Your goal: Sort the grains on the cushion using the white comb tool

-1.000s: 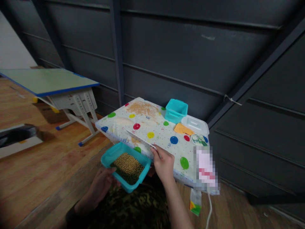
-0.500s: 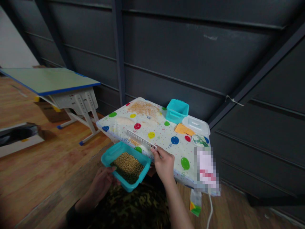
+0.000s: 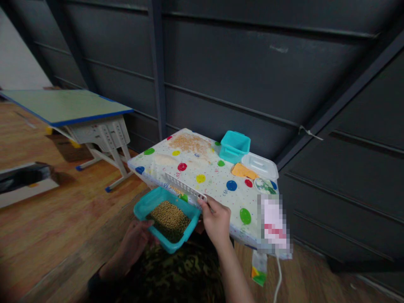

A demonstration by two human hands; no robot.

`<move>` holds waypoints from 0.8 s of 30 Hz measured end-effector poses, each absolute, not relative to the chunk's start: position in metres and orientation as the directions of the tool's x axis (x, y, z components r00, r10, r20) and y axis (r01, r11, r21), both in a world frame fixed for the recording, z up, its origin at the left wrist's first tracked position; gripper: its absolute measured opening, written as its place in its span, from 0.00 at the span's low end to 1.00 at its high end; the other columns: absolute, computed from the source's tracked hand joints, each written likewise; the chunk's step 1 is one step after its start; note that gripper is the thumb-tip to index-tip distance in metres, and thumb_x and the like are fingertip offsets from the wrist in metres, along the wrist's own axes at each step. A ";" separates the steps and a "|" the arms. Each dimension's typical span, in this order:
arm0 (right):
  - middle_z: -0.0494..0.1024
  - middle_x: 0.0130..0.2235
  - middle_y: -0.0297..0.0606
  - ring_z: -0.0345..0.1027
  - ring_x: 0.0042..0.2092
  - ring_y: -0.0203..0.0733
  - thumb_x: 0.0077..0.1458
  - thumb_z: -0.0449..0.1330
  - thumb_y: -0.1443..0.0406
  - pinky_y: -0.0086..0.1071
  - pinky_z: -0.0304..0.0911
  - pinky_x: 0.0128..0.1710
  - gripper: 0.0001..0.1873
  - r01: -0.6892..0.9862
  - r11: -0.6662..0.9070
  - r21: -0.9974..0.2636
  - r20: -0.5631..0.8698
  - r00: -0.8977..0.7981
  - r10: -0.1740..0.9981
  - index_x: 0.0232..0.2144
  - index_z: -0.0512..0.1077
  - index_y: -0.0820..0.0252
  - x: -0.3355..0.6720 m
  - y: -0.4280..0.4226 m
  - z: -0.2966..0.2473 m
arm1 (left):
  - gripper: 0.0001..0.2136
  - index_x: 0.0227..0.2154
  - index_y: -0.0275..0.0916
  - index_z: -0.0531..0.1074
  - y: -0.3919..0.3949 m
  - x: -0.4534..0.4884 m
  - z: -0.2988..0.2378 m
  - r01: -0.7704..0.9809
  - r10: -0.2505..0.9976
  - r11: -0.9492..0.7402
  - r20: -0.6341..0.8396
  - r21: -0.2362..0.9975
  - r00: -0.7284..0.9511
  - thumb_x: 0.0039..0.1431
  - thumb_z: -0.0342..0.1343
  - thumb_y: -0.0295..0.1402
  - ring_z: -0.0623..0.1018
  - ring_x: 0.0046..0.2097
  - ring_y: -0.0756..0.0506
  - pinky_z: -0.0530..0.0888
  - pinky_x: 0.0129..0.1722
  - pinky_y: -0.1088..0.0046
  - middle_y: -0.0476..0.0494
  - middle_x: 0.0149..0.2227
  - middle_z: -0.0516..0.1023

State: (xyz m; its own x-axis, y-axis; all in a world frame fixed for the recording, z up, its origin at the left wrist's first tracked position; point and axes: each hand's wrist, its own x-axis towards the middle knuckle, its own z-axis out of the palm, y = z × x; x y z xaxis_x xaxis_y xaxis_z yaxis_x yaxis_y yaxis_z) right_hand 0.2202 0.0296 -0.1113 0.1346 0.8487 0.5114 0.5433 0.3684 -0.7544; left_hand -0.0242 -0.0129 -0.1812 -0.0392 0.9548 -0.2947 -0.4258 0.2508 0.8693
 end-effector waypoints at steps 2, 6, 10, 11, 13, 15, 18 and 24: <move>0.89 0.32 0.36 0.81 0.30 0.47 0.64 0.67 0.54 0.34 0.77 0.34 0.15 0.543 0.371 -0.753 0.512 0.128 0.850 0.33 0.89 0.55 0.220 0.029 -0.112 | 0.19 0.09 0.41 0.74 -0.013 -0.025 -0.182 -0.427 0.957 0.246 -0.289 0.870 -0.037 0.43 0.71 0.46 0.74 0.14 0.46 0.68 0.14 0.73 0.43 0.10 0.75; 0.90 0.33 0.36 0.81 0.31 0.48 0.64 0.67 0.53 0.34 0.77 0.33 0.15 0.530 0.369 -0.763 0.512 0.150 0.846 0.34 0.89 0.55 0.219 0.031 -0.112 | 0.22 0.07 0.42 0.70 -0.013 -0.025 -0.184 -0.434 0.958 0.240 -0.284 0.868 -0.038 0.44 0.71 0.47 0.75 0.14 0.46 0.68 0.14 0.73 0.43 0.11 0.76; 0.90 0.34 0.37 0.82 0.31 0.48 0.63 0.67 0.54 0.35 0.78 0.35 0.14 0.539 0.380 -0.752 0.525 0.141 0.839 0.35 0.89 0.54 0.219 0.035 -0.112 | 0.22 0.08 0.42 0.72 -0.014 -0.024 -0.181 -0.430 0.958 0.243 -0.284 0.869 -0.033 0.45 0.71 0.47 0.75 0.14 0.46 0.69 0.15 0.73 0.43 0.12 0.77; 0.90 0.34 0.37 0.82 0.30 0.48 0.63 0.67 0.54 0.35 0.77 0.34 0.14 0.540 0.384 -0.749 0.523 0.126 0.843 0.35 0.89 0.54 0.219 0.036 -0.112 | 0.20 0.09 0.42 0.73 -0.015 -0.024 -0.180 -0.431 0.957 0.245 -0.287 0.868 -0.034 0.44 0.71 0.47 0.75 0.14 0.46 0.69 0.15 0.73 0.43 0.12 0.77; 0.89 0.32 0.36 0.80 0.28 0.46 0.64 0.67 0.54 0.34 0.75 0.32 0.14 0.538 0.388 -0.748 0.517 0.107 0.849 0.35 0.89 0.54 0.220 0.037 -0.111 | 0.20 0.09 0.42 0.74 -0.015 -0.024 -0.178 -0.442 0.955 0.247 -0.295 0.862 -0.042 0.44 0.71 0.46 0.75 0.15 0.46 0.69 0.15 0.73 0.43 0.12 0.77; 0.88 0.30 0.35 0.78 0.27 0.45 0.64 0.67 0.54 0.33 0.73 0.30 0.15 0.535 0.385 -0.752 0.518 0.119 0.847 0.33 0.89 0.55 0.220 0.037 -0.111 | 0.21 0.07 0.43 0.71 -0.016 -0.023 -0.177 -0.455 0.955 0.239 -0.292 0.858 -0.050 0.44 0.71 0.45 0.76 0.15 0.45 0.69 0.15 0.73 0.43 0.11 0.77; 0.86 0.28 0.35 0.77 0.27 0.44 0.64 0.67 0.53 0.32 0.71 0.29 0.16 0.539 0.372 -0.756 0.529 0.168 0.832 0.30 0.87 0.56 0.220 0.035 -0.111 | 0.23 0.05 0.44 0.69 -0.015 -0.023 -0.178 -0.461 0.959 0.228 -0.278 0.858 -0.045 0.44 0.71 0.45 0.76 0.15 0.46 0.69 0.15 0.73 0.43 0.11 0.76; 0.84 0.26 0.36 0.74 0.28 0.44 0.62 0.68 0.50 0.32 0.67 0.29 0.20 0.542 0.289 -0.789 0.516 0.330 0.790 0.29 0.86 0.59 0.234 0.041 -0.106 | 0.23 0.05 0.43 0.69 -0.014 -0.024 -0.179 -0.460 0.949 0.257 -0.313 0.850 -0.046 0.42 0.71 0.46 0.76 0.14 0.45 0.68 0.14 0.74 0.41 0.11 0.77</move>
State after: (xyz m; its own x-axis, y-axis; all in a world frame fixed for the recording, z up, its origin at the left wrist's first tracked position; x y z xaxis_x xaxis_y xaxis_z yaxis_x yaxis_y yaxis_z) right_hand 0.2335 0.0415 -0.1060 0.3297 0.7904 0.5163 0.5424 0.2890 -0.7888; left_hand -0.0237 -0.0140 -0.1790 -0.0465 0.9488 -0.3125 -0.4601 0.2574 0.8498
